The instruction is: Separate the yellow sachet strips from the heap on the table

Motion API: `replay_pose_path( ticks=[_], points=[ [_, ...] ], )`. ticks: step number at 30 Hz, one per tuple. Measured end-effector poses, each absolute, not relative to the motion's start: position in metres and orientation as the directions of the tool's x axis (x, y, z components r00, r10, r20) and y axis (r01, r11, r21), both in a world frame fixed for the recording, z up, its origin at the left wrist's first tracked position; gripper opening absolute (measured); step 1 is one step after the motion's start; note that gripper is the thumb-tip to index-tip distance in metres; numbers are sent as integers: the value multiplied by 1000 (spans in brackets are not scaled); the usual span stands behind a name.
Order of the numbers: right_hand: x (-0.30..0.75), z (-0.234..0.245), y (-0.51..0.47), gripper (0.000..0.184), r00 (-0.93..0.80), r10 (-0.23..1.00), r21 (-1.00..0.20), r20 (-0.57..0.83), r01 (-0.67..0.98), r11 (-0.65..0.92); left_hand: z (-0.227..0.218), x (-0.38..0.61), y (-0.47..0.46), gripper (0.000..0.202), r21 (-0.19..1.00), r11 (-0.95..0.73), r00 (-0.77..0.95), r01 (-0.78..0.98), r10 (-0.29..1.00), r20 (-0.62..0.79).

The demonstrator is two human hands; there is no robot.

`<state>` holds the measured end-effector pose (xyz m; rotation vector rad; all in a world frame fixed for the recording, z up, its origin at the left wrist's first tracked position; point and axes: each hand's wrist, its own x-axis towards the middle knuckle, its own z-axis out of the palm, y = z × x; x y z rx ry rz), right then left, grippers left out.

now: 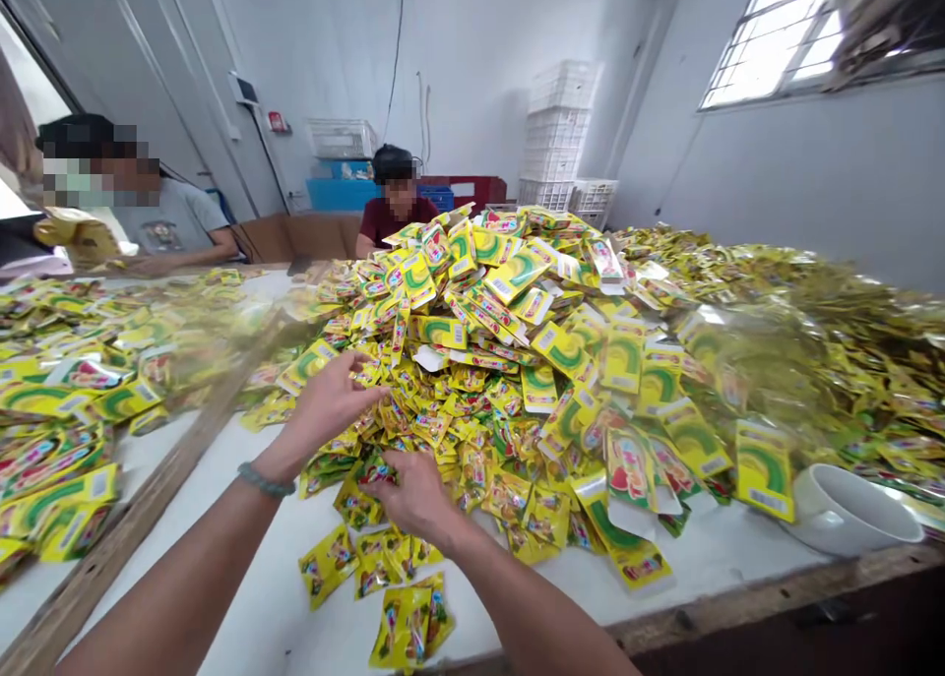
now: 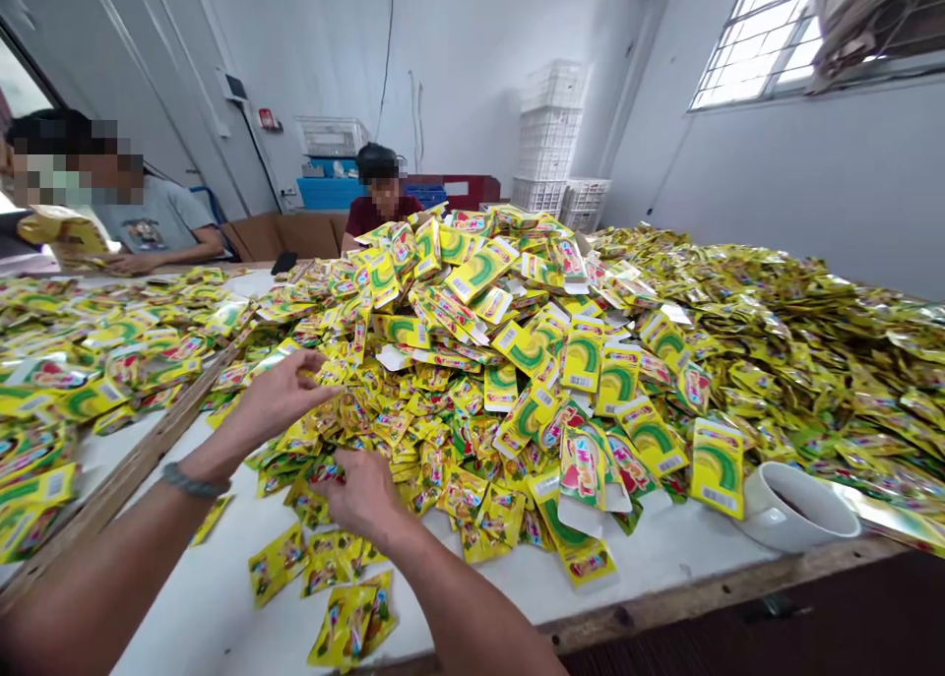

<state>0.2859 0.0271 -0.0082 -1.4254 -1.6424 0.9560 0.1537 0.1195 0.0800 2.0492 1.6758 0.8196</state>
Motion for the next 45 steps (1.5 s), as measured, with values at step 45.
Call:
replay_pose_path(
  ticks=[45],
  points=[
    [288, -14, 30, 33, -171, 985, -974, 15, 221, 53, -24, 88, -36, 59, 939, 309, -196, -149, 922, -334]
  ],
)
